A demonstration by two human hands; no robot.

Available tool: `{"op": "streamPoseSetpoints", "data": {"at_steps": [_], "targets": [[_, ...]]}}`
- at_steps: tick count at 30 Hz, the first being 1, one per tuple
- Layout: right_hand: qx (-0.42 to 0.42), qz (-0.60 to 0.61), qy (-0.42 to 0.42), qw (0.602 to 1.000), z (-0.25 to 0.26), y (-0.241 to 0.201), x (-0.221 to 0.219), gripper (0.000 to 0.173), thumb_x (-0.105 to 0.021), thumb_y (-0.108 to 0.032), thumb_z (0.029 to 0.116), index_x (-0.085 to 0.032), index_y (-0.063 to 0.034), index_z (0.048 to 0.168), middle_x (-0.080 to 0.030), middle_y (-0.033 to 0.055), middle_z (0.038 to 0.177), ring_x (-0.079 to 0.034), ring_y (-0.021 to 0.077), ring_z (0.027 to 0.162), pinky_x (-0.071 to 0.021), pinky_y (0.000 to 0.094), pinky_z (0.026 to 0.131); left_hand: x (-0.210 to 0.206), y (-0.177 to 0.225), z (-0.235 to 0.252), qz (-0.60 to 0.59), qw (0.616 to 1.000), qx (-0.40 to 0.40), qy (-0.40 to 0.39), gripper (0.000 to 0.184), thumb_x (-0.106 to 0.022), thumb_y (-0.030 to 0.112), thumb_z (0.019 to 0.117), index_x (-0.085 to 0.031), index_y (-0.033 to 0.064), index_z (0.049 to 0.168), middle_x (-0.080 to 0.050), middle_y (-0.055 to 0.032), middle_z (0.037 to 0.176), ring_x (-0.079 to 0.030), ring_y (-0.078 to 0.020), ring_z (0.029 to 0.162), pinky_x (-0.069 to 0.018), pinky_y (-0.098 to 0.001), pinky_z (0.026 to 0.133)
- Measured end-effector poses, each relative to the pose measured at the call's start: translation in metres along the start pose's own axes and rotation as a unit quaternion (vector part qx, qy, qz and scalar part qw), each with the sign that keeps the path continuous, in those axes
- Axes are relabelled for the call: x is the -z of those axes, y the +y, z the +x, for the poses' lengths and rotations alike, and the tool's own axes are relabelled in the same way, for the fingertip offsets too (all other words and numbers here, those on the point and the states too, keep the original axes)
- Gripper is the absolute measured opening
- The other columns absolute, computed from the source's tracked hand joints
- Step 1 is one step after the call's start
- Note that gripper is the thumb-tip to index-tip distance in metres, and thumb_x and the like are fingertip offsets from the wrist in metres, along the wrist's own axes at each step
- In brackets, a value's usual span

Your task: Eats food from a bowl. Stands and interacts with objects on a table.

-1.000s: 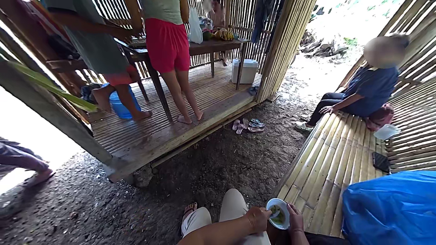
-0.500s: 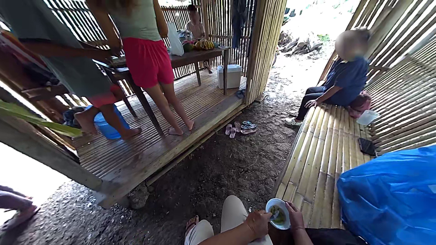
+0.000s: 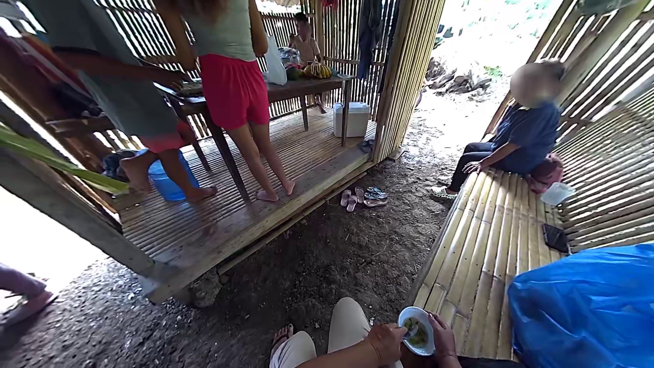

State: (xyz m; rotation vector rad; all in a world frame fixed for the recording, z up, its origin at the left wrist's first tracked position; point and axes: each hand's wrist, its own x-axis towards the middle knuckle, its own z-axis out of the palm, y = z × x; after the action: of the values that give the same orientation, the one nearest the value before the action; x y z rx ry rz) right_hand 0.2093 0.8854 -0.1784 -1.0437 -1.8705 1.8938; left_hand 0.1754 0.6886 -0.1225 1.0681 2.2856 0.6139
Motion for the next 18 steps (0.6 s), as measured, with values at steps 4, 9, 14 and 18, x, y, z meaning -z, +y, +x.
{"op": "streamPoseSetpoints", "data": {"at_steps": [4, 9, 14, 18], "targets": [[-0.005, -0.008, 0.006, 1.0, -0.002, -0.003, -0.001, 0.025, -0.05, -0.007, 0.1062, -0.066, 0.0084, 0.118, -0.068, 0.0206, 0.113, -0.064, 0.0182, 0.101, -0.0511, 0.037, 0.094, 0.003, 0.002, -0.001, 0.001, 1.0, 0.003, -0.011, 0.042, -0.047, 0.013, 0.1052, -0.056, 0.0076, 0.146, -0.065, -0.0228, 0.13, -0.065, -0.0396, 0.119, -0.0523, -0.0588, 0.097], [-0.003, -0.008, 0.004, 1.0, -0.005, -0.009, -0.002, 0.025, -0.051, -0.007, 0.1061, -0.066, 0.0084, 0.119, -0.068, 0.0203, 0.113, -0.063, 0.0171, 0.101, -0.0501, 0.0358, 0.095, 0.002, 0.002, 0.001, -0.005, 1.0, 0.004, -0.003, 0.041, -0.045, 0.012, 0.1057, -0.057, 0.0057, 0.144, -0.066, -0.0243, 0.129, -0.066, -0.0404, 0.117, -0.0527, -0.0588, 0.096], [-0.006, -0.014, 0.003, 1.0, -0.01, -0.016, -0.001, 0.025, -0.052, -0.007, 0.1053, -0.066, 0.0096, 0.118, -0.068, 0.0216, 0.112, -0.064, 0.0177, 0.1, -0.0501, 0.0352, 0.095, 0.004, 0.004, -0.001, -0.007, 1.0, -0.003, -0.008, 0.04, -0.044, 0.013, 0.1063, -0.058, 0.0047, 0.143, -0.066, -0.0243, 0.129, -0.066, -0.04, 0.118, -0.0522, -0.058, 0.098], [-0.023, -0.006, 0.005, 1.0, -0.019, -0.03, -0.002, 0.025, -0.054, -0.005, 0.1045, -0.066, 0.0112, 0.118, -0.069, 0.0227, 0.113, -0.064, 0.0178, 0.1, -0.0497, 0.0345, 0.095, 0.001, 0.002, 0.0, -0.008, 1.0, -0.006, -0.004, 0.041, -0.045, 0.012, 0.1057, -0.058, 0.0048, 0.143, -0.066, -0.0246, 0.128, -0.066, -0.0405, 0.118, -0.0522, -0.0582, 0.098]]}}
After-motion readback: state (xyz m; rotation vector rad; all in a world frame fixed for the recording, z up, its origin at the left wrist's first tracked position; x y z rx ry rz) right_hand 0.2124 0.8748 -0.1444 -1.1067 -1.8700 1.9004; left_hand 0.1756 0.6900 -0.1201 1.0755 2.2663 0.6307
